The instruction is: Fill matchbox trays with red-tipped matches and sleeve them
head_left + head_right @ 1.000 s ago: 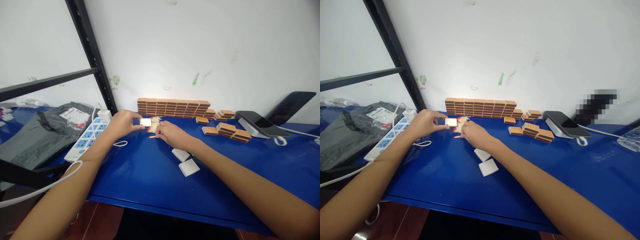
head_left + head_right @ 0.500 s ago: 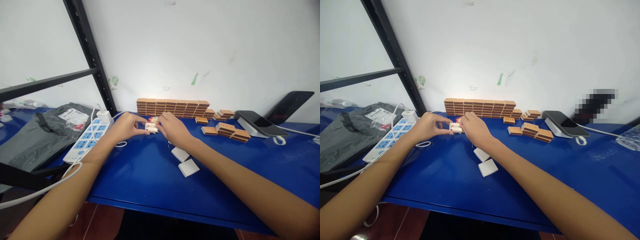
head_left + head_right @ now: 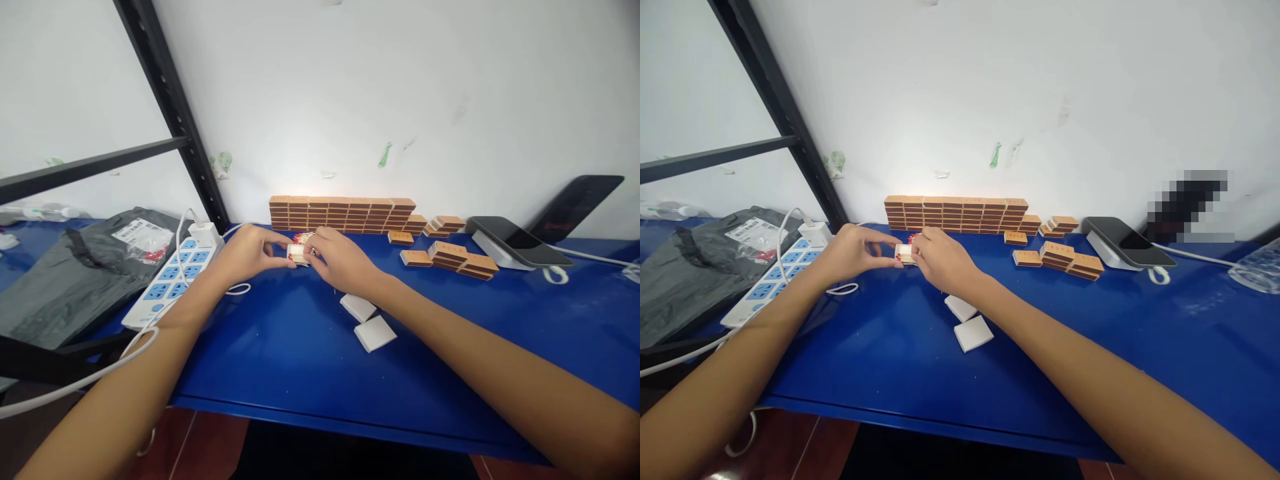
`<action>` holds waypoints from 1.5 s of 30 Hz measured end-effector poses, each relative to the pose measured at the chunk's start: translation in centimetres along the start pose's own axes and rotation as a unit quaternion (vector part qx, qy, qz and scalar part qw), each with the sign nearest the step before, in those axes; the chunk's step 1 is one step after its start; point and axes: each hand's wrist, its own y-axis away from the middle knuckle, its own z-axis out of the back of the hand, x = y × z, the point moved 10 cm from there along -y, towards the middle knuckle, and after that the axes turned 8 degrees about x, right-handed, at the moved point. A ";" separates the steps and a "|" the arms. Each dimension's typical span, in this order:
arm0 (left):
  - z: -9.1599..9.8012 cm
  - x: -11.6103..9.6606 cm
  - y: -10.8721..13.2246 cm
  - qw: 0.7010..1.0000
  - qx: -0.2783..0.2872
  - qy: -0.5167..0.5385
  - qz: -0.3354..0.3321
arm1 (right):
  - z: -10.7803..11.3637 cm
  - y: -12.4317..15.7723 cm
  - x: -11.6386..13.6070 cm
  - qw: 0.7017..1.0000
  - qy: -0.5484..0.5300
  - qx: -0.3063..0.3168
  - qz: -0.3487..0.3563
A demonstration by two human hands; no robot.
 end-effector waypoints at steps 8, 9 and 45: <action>2.0 1.5 0.2 0.989 -0.044 -0.116 0.077 | -0.8 0.2 -1.4 0.999 -0.001 0.008 -0.046; 2.0 1.6 0.2 0.988 -0.044 -0.121 0.083 | -1.2 0.2 -1.4 0.999 0.006 0.020 -0.046; 1.2 1.6 0.0 0.989 -0.021 -0.129 0.062 | -3.4 0.1 -1.5 0.990 -0.029 0.132 -0.031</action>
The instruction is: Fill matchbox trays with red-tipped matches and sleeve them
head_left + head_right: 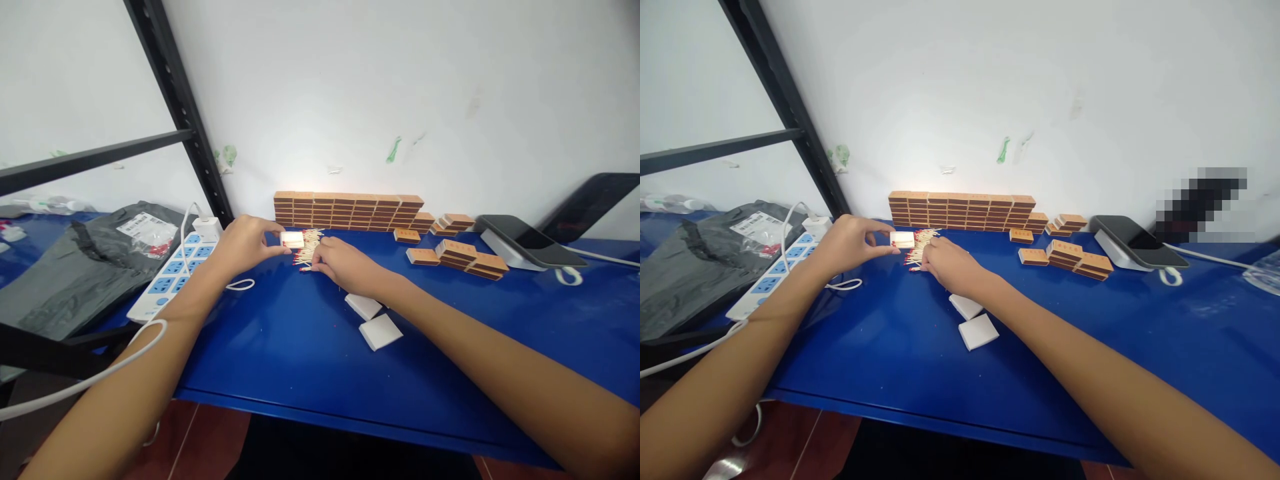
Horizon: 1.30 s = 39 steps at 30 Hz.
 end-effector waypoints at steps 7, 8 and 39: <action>-0.5 -0.6 0.0 1.000 0.017 0.009 -0.019 | 2.6 0.4 -0.2 0.998 0.016 -0.064 -0.009; -0.6 -0.8 0.1 0.999 0.018 0.020 -0.026 | 2.8 0.4 -0.3 0.997 0.019 -0.074 -0.014; 0.3 -0.3 0.0 1.000 -0.015 0.022 -0.002 | 0.6 0.3 1.0 0.997 0.018 -0.073 0.016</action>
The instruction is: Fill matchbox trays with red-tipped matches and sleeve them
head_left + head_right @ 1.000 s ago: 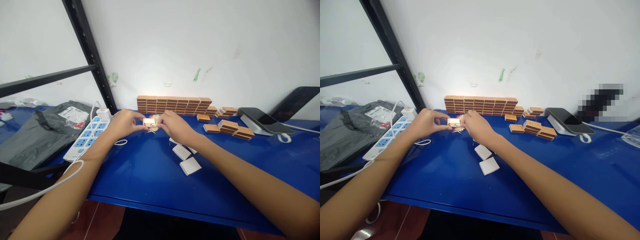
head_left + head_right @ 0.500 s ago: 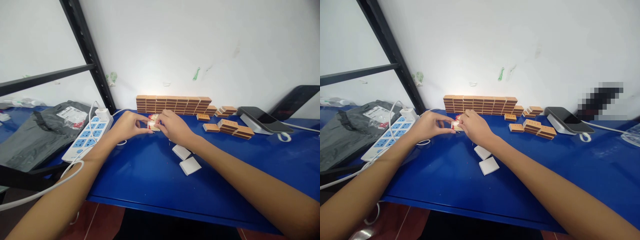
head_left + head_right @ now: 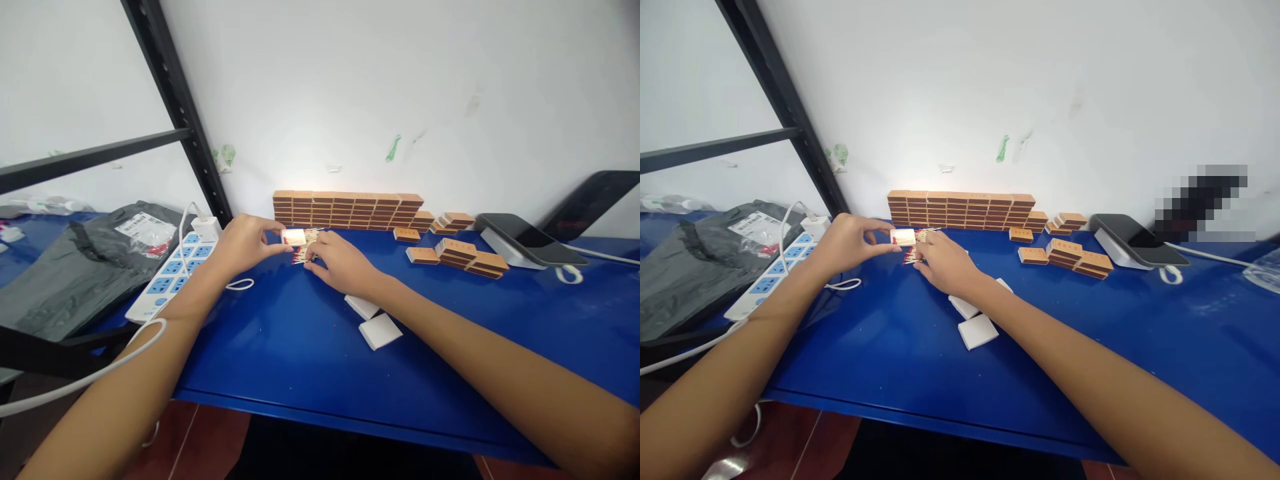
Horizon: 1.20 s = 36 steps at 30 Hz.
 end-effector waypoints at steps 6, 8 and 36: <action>0.0 0.1 0.0 1.000 -0.004 -0.007 0.000 | -0.4 -0.2 0.2 1.000 -0.016 0.011 -0.005; -0.1 0.1 0.0 1.000 -0.001 -0.007 0.000 | -0.3 -0.2 0.2 1.000 -0.018 0.014 -0.005; -0.3 0.3 0.0 1.000 0.004 -0.011 -0.002 | -0.5 -0.2 0.5 0.999 -0.036 0.018 0.000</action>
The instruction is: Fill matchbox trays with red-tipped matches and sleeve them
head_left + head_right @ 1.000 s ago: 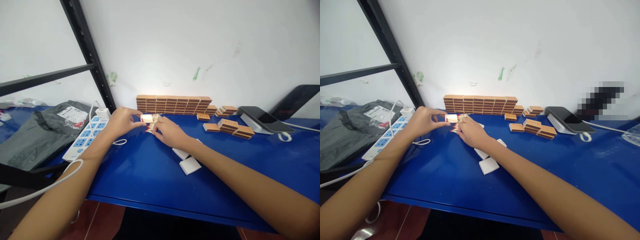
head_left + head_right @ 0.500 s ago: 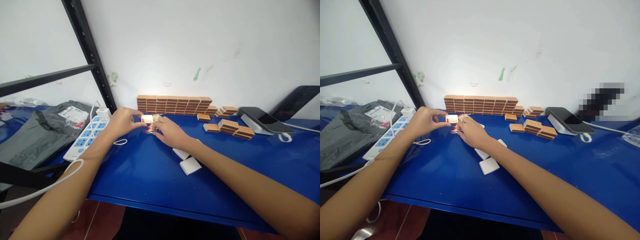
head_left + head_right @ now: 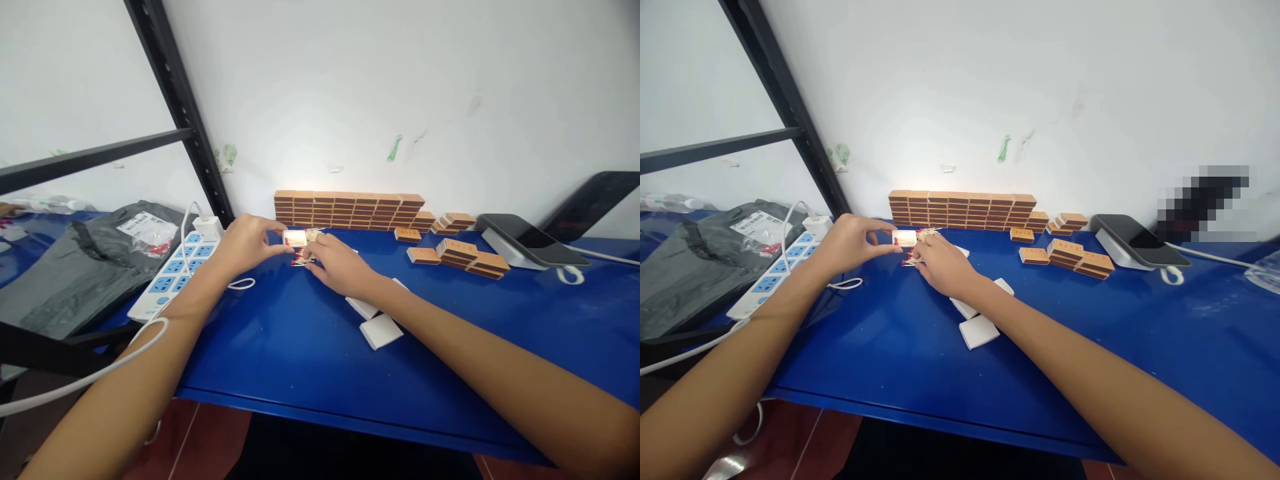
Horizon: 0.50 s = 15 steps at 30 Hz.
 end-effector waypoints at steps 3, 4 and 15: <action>-0.1 0.0 0.0 1.000 0.003 0.000 0.006 | -0.1 0.0 0.0 1.000 0.000 0.004 0.002; -0.1 0.0 0.0 1.000 0.003 0.000 0.008 | -0.2 0.0 0.0 1.000 0.000 0.004 0.004; -0.2 -0.1 -0.1 1.000 0.011 -0.005 0.007 | -0.2 0.0 0.2 1.000 -0.001 0.011 0.000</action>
